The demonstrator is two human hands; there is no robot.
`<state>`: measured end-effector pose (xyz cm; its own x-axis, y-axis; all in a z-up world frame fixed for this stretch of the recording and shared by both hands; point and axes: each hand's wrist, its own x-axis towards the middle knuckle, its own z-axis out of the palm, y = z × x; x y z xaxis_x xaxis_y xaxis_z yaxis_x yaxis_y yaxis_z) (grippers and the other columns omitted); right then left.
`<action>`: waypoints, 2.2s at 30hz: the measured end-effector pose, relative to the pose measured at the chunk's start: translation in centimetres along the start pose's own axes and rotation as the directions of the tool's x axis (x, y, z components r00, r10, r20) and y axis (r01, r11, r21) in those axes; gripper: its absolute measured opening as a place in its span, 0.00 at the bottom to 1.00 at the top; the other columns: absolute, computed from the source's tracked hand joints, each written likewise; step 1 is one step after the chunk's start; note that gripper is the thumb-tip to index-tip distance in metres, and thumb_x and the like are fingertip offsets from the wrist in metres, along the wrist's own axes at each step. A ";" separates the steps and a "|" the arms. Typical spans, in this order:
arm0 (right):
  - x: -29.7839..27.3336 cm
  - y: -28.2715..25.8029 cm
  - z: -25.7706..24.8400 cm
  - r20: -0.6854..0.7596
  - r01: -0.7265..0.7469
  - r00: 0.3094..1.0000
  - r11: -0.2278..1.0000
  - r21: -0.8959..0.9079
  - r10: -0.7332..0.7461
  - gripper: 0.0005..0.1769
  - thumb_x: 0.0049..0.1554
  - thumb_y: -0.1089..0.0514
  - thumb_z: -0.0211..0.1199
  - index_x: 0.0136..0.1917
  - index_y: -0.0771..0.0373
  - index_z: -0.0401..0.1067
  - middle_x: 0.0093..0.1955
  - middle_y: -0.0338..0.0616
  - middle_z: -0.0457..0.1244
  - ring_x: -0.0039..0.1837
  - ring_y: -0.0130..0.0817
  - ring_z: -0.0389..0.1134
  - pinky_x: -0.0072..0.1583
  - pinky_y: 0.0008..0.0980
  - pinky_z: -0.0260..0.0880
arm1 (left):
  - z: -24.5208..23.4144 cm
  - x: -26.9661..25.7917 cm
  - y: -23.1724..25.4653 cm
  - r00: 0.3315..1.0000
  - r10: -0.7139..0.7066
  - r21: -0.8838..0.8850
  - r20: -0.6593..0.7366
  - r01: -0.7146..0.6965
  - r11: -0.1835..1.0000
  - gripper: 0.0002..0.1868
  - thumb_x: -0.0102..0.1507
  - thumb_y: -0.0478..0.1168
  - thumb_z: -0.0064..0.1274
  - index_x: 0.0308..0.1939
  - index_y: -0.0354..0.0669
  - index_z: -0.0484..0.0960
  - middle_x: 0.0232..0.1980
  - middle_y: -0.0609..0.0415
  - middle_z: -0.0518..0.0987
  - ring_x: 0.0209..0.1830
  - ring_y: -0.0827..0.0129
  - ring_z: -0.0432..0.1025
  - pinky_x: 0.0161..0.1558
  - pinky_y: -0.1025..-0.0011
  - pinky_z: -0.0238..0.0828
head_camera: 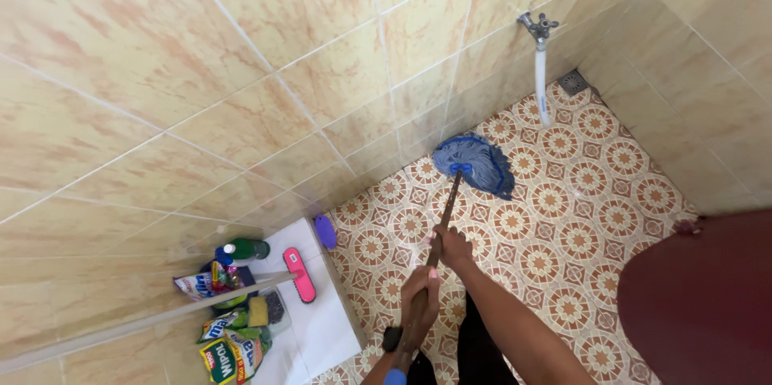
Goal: The person mops the tiled bathroom floor using a blue mop, moving it back and forth across the surface and around a large red tub.
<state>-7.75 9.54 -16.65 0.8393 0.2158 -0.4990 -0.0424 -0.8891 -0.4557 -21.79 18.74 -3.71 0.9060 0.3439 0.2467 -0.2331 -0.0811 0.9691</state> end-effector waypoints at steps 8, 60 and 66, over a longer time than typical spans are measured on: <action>-4.0 -3.8 5.6 0.002 0.085 0.996 0.981 0.173 -0.087 0.20 0.60 0.37 0.60 0.58 0.49 0.71 0.54 0.51 0.66 0.58 0.53 0.69 0.59 0.50 0.68 | -6.4 -3.1 0.1 0.992 -0.090 0.078 -0.089 0.097 0.992 0.17 0.70 0.36 0.48 0.25 0.38 0.77 0.30 0.56 0.77 0.27 0.70 0.68 0.29 0.71 0.67; -5.2 -0.6 2.5 -0.272 0.154 0.957 0.968 0.197 -0.097 0.13 0.59 0.47 0.66 0.53 0.52 0.73 0.50 0.63 0.63 0.56 0.62 0.65 0.59 0.54 0.66 | -3.3 0.4 2.2 0.967 -0.250 0.004 0.045 0.250 0.968 0.13 0.67 0.35 0.53 0.28 0.33 0.75 0.26 0.55 0.70 0.25 0.74 0.62 0.29 0.68 0.61; -3.6 1.9 -0.7 -0.098 -0.031 0.995 0.999 0.010 0.032 0.16 0.58 0.40 0.62 0.56 0.44 0.70 0.57 0.55 0.62 0.62 0.60 0.63 0.59 0.57 0.64 | -1.0 1.6 3.8 0.959 -0.160 -0.013 0.235 0.168 0.986 0.13 0.70 0.35 0.49 0.32 0.30 0.75 0.31 0.53 0.74 0.29 0.73 0.66 0.34 0.68 0.64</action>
<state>-10.44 6.84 -15.21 0.8867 0.1462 -0.4387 -0.0741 -0.8915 -0.4470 -21.61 19.91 0.31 0.9890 0.1228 0.0828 -0.0822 -0.0102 0.9966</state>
